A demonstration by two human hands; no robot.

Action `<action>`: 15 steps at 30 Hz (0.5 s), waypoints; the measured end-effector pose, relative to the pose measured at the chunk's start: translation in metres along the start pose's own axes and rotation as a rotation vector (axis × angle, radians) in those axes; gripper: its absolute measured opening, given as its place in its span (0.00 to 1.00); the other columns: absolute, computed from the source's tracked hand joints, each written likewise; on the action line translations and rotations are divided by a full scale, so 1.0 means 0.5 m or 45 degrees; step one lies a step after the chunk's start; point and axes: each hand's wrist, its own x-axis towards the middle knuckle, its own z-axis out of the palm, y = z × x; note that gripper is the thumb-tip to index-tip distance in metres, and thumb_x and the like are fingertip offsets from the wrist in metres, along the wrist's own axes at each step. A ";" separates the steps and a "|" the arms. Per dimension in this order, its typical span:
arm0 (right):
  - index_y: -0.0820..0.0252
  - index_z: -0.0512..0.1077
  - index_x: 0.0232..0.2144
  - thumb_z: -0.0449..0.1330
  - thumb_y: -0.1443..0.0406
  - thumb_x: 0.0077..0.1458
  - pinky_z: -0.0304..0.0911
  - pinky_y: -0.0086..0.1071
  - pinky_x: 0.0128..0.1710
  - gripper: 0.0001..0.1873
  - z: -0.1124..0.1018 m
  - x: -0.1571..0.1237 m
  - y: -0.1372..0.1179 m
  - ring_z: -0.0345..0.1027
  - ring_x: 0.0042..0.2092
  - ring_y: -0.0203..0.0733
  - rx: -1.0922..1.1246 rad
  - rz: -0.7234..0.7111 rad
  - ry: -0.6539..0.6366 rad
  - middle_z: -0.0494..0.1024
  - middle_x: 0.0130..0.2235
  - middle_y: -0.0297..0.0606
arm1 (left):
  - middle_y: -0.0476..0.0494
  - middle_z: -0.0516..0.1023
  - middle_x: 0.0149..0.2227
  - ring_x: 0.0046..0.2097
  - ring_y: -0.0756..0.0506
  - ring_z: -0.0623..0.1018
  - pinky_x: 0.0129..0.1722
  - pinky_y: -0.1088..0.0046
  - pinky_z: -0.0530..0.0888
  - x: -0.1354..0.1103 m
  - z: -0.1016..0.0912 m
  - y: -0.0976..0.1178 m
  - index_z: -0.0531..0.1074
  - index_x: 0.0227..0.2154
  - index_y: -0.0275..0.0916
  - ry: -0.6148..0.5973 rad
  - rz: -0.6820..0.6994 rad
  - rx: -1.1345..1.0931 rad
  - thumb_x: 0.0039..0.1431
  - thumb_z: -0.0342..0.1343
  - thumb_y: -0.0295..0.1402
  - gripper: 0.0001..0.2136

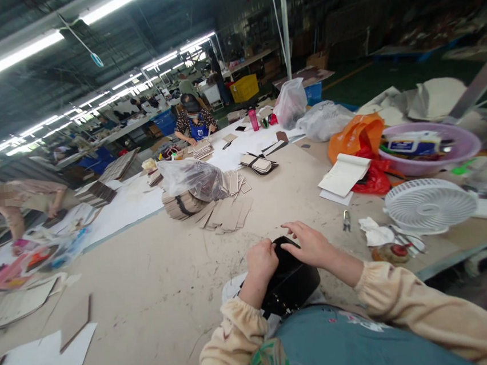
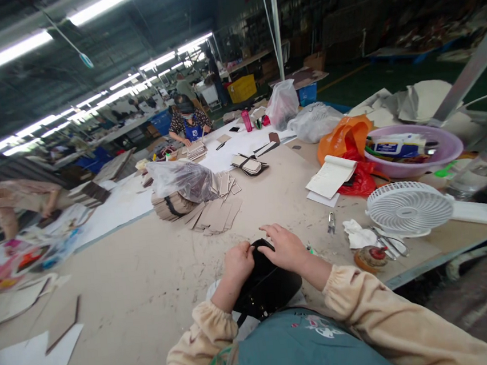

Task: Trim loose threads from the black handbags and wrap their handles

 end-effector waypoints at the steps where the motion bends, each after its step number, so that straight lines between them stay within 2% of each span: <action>1: 0.60 0.59 0.54 0.57 0.58 0.51 0.60 0.34 0.45 0.28 0.001 -0.010 0.005 0.65 0.44 0.40 0.029 0.009 -0.008 0.69 0.44 0.41 | 0.41 0.77 0.33 0.35 0.45 0.75 0.34 0.71 0.65 0.000 -0.001 -0.001 0.71 0.34 0.37 0.002 0.007 -0.013 0.62 0.42 0.35 0.14; 4: 0.61 0.51 0.59 0.57 0.55 0.50 0.58 0.38 0.50 0.37 0.009 -0.044 0.019 0.63 0.48 0.43 0.101 0.057 -0.042 0.68 0.48 0.45 | 0.42 0.77 0.36 0.38 0.46 0.75 0.37 0.72 0.66 -0.001 -0.006 -0.004 0.71 0.39 0.39 0.006 0.054 -0.104 0.62 0.43 0.35 0.13; 7: 0.64 0.49 0.60 0.55 0.52 0.51 0.56 0.41 0.51 0.40 0.022 -0.070 0.028 0.61 0.51 0.46 0.144 0.148 -0.106 0.67 0.50 0.48 | 0.45 0.77 0.40 0.42 0.48 0.74 0.42 0.74 0.66 -0.001 -0.012 -0.004 0.70 0.43 0.43 -0.035 0.137 -0.187 0.61 0.44 0.36 0.13; 10: 0.67 0.50 0.60 0.53 0.50 0.52 0.57 0.42 0.51 0.40 0.030 -0.079 0.032 0.62 0.51 0.48 0.158 0.241 -0.158 0.67 0.50 0.50 | 0.47 0.76 0.42 0.44 0.49 0.72 0.45 0.75 0.65 0.001 -0.014 0.002 0.72 0.41 0.43 -0.102 0.161 -0.177 0.61 0.44 0.36 0.12; 15: 0.66 0.53 0.59 0.51 0.49 0.53 0.57 0.41 0.52 0.38 0.037 -0.080 0.030 0.62 0.52 0.48 0.165 0.268 -0.121 0.68 0.50 0.50 | 0.42 0.77 0.37 0.41 0.47 0.73 0.41 0.72 0.66 0.006 -0.021 0.026 0.73 0.36 0.39 -0.107 0.030 -0.112 0.61 0.41 0.37 0.15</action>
